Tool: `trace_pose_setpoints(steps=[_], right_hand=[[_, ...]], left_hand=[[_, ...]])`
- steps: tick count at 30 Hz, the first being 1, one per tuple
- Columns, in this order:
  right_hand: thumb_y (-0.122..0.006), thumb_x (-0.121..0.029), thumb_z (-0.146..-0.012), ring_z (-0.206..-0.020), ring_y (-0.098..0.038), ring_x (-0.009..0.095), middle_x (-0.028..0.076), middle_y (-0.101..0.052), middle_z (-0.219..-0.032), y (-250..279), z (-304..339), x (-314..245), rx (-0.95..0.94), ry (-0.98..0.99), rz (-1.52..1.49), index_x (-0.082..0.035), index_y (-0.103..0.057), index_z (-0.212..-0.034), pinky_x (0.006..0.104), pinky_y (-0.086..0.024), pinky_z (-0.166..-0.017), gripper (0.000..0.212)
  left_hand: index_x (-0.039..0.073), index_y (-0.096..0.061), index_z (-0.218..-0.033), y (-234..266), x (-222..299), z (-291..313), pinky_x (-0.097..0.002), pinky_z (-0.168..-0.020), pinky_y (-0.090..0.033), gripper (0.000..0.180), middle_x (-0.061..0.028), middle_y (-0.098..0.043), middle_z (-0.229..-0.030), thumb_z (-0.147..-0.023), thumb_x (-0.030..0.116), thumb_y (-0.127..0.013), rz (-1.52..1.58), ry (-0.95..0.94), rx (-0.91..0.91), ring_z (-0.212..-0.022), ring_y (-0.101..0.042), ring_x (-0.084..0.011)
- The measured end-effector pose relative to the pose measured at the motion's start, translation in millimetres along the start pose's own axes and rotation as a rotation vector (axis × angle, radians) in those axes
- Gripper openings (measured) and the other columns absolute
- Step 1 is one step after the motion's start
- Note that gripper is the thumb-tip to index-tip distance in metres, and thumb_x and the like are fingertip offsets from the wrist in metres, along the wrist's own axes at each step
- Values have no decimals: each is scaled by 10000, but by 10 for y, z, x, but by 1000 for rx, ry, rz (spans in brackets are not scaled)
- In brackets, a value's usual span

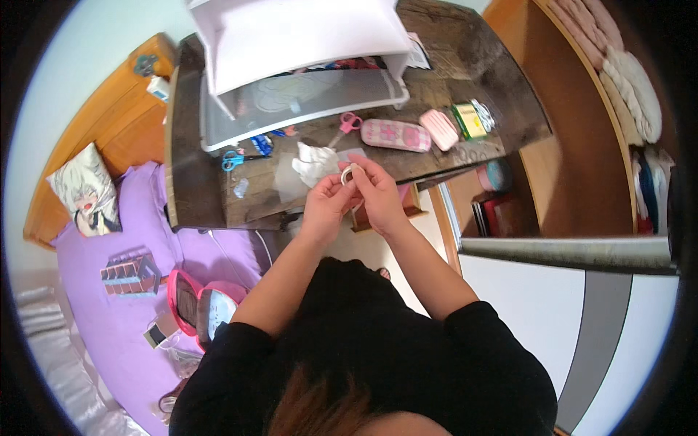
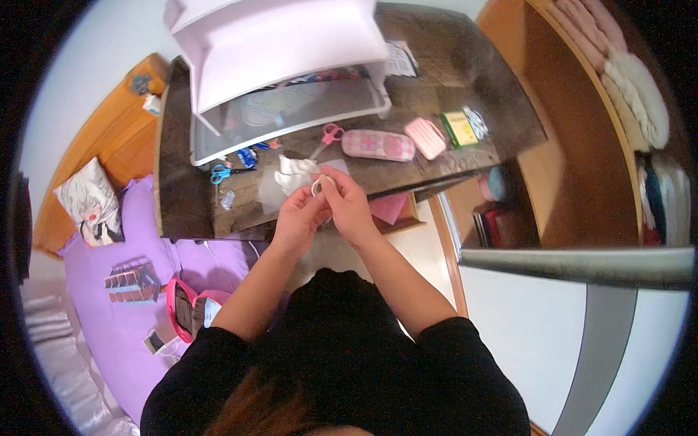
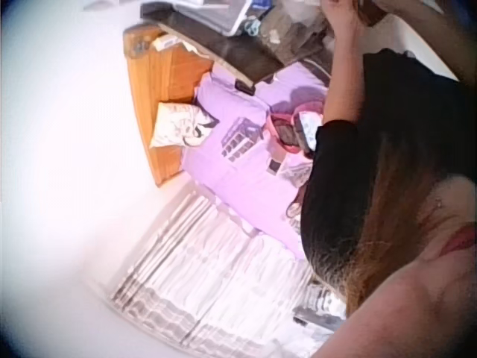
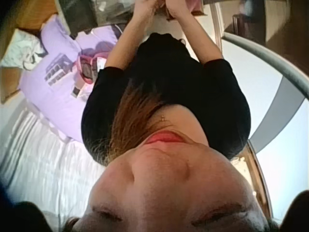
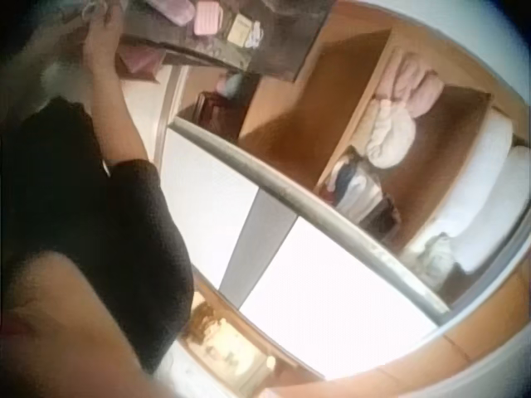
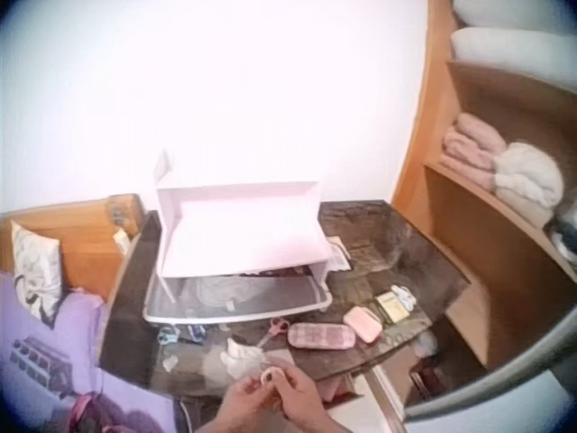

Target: The person organizes various personal items in a bedroom, including a red gift box, a pink heart-shaped bag, and a white storage organizer. They place items into the bag, open a drawer to retrieve a small pouch, and handle a printed document and a white box.

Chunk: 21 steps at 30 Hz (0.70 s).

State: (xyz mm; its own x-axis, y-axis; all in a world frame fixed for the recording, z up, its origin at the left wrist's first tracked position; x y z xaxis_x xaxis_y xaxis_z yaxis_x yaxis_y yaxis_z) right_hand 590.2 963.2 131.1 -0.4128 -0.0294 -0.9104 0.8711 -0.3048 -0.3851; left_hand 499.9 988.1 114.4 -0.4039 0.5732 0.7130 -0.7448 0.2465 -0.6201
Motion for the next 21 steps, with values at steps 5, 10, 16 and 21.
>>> trace_pose_setpoints(steps=[5,10,16,21], right_hand=[[-464,-157,-913,-975,-537,135,94,-579,-1073,399,439,-38,-79,-75,353,6,-504,-1153,269,-433,-839,293],[-472,-186,-912,-946,-540,132,82,-576,-1053,495,724,80,41,-51,246,2,-511,-1138,265,-429,-834,297],[-616,-124,-827,-779,-571,113,70,-577,-847,731,980,320,570,117,101,-38,-505,-848,226,-471,-668,142],[-627,-176,-823,-606,-534,90,36,-570,-724,838,1022,357,548,-56,-109,-79,-503,-808,219,-432,-524,159]], left_hand=[[-6,-578,-880,-40,-249,152,-220,-611,-458,162,-47,-589,-772,-797,125,-625,-544,167,-168,-676,-557,-95],[-20,-569,-858,-169,-601,323,-246,-589,-482,133,-69,-594,-761,-803,99,-591,-480,269,-114,-640,-572,-120],[-5,-565,-806,-159,-1038,562,-261,-593,-490,98,-68,-582,-733,-818,82,-522,-230,381,67,-626,-579,-149],[5,-596,-818,-263,-956,599,-288,-532,-463,163,-83,-608,-763,-816,165,-564,-492,604,-258,-624,-588,-172]])
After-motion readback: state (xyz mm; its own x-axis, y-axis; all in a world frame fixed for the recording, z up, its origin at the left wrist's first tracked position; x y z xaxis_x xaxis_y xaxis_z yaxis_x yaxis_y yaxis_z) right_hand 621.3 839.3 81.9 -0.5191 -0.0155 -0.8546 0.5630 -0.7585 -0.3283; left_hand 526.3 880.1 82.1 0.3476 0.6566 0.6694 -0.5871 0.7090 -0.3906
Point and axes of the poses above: each hand's wrist, its own z-axis away from the middle knuckle, its own y-axis out of the back of the hand, x = y × z, the point moved 7 cm from there along -z, towards the middle knuckle
